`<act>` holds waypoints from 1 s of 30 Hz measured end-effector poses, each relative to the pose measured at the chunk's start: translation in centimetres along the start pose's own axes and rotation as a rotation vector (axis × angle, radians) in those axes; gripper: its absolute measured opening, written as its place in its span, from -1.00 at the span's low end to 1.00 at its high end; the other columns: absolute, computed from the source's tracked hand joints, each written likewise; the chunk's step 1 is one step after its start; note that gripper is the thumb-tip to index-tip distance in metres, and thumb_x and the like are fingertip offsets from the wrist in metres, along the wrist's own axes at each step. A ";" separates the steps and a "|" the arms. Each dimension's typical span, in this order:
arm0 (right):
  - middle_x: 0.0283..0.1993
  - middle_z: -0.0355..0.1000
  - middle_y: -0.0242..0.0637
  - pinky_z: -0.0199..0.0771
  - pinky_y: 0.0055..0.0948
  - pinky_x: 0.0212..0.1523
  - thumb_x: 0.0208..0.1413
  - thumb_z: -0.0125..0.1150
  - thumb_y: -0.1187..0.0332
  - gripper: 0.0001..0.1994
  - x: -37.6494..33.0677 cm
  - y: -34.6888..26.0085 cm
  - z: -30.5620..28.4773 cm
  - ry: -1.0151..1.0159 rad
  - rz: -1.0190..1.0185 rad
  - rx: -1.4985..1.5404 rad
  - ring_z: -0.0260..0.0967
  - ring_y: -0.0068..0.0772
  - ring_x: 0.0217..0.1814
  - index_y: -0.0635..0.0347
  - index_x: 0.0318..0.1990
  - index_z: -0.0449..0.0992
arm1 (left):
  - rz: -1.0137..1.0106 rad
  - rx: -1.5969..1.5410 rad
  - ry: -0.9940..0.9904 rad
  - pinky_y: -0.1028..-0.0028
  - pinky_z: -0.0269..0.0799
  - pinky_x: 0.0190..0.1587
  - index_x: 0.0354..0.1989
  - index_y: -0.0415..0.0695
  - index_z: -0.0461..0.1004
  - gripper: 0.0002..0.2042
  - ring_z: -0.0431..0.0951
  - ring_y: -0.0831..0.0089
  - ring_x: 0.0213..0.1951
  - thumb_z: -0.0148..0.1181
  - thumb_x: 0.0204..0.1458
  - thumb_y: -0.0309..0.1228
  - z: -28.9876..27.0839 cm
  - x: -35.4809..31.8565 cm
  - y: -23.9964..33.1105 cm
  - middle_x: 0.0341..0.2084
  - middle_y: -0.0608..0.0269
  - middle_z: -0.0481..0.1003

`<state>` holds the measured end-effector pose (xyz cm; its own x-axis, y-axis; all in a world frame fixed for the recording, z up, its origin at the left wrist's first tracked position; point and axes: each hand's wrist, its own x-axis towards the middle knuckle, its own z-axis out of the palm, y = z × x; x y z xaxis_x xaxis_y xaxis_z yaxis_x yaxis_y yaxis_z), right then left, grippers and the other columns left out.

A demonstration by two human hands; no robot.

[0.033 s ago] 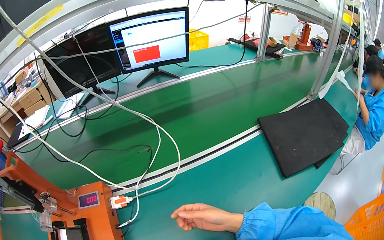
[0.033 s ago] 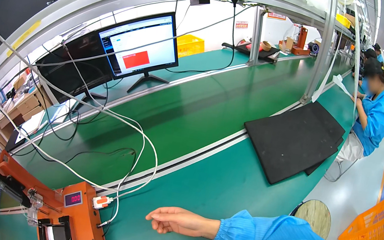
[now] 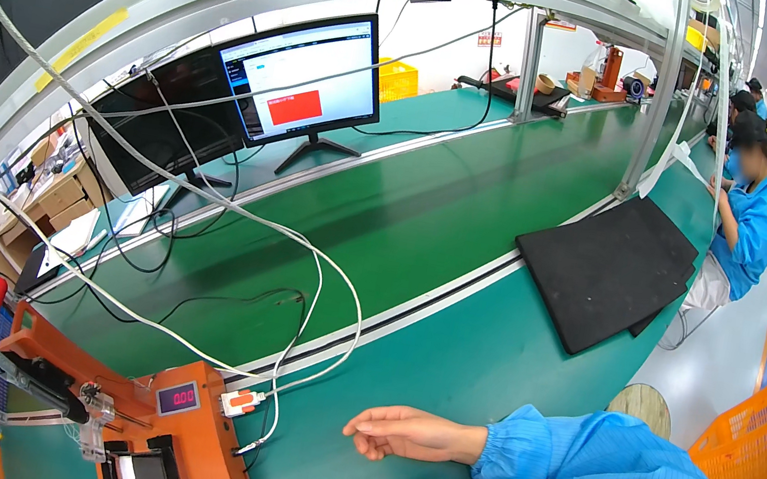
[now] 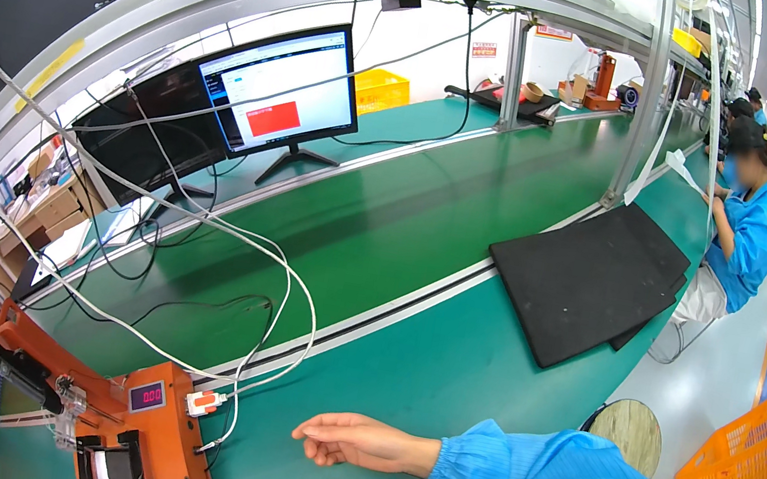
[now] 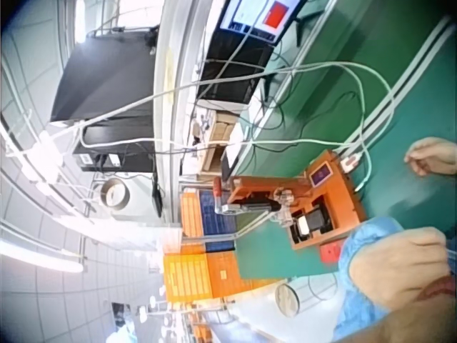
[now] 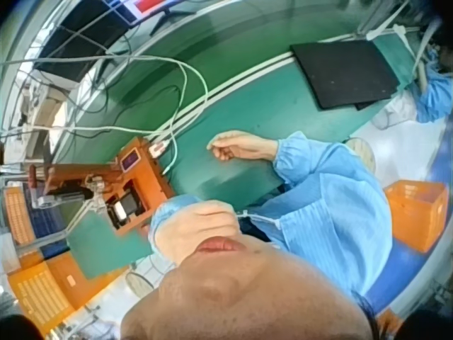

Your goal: The person peels a protective film from a phone, places the phone into a pressing fixture, and presses it with a manual lever press. The person then sets the phone on the table and repositions a black mat on the workbench.

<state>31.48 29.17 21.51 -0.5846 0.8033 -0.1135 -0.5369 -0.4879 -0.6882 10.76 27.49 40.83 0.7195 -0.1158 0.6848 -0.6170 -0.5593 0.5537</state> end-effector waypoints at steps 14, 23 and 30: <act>-0.23 0.36 -0.36 0.27 -0.53 -0.15 0.32 -0.16 0.29 -0.70 -0.2 -0.4 0.7 0.037 0.023 0.004 0.28 -0.52 -0.19 0.25 0.05 0.38 | -0.161 -0.203 -0.261 0.28 0.28 -0.12 -0.22 -0.39 0.38 -0.67 0.35 0.08 -0.23 0.07 -0.08 -0.36 -1.4 1.8 -0.6 -0.27 -0.04 0.35; -0.26 0.37 -0.35 0.28 -0.52 -0.17 0.32 -0.17 0.34 -0.72 0.2 -0.7 0.6 0.079 0.034 0.024 0.28 -0.50 -0.21 0.24 0.03 0.41 | -0.111 0.199 -0.280 0.43 0.25 -0.18 -0.38 -0.21 0.37 -0.82 0.33 0.37 -0.36 -0.02 -0.16 -0.40 1.7 1.7 -0.9 -0.48 0.27 0.25; -0.24 0.36 -0.35 0.29 -0.53 -0.17 0.33 -0.19 0.32 -0.71 -0.3 -0.7 1.1 0.059 0.014 0.000 0.28 -0.51 -0.21 0.26 0.04 0.39 | -0.092 0.205 -0.230 0.38 0.26 -0.19 -0.39 -0.25 0.37 -0.80 0.34 0.32 -0.37 0.00 -0.18 -0.41 2.4 1.4 -0.3 -0.48 0.22 0.27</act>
<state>31.39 28.91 22.85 -0.5549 0.8153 -0.1652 -0.5292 -0.4992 -0.6861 12.72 25.48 40.53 0.8369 -0.2267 0.4982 -0.4858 -0.7271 0.4851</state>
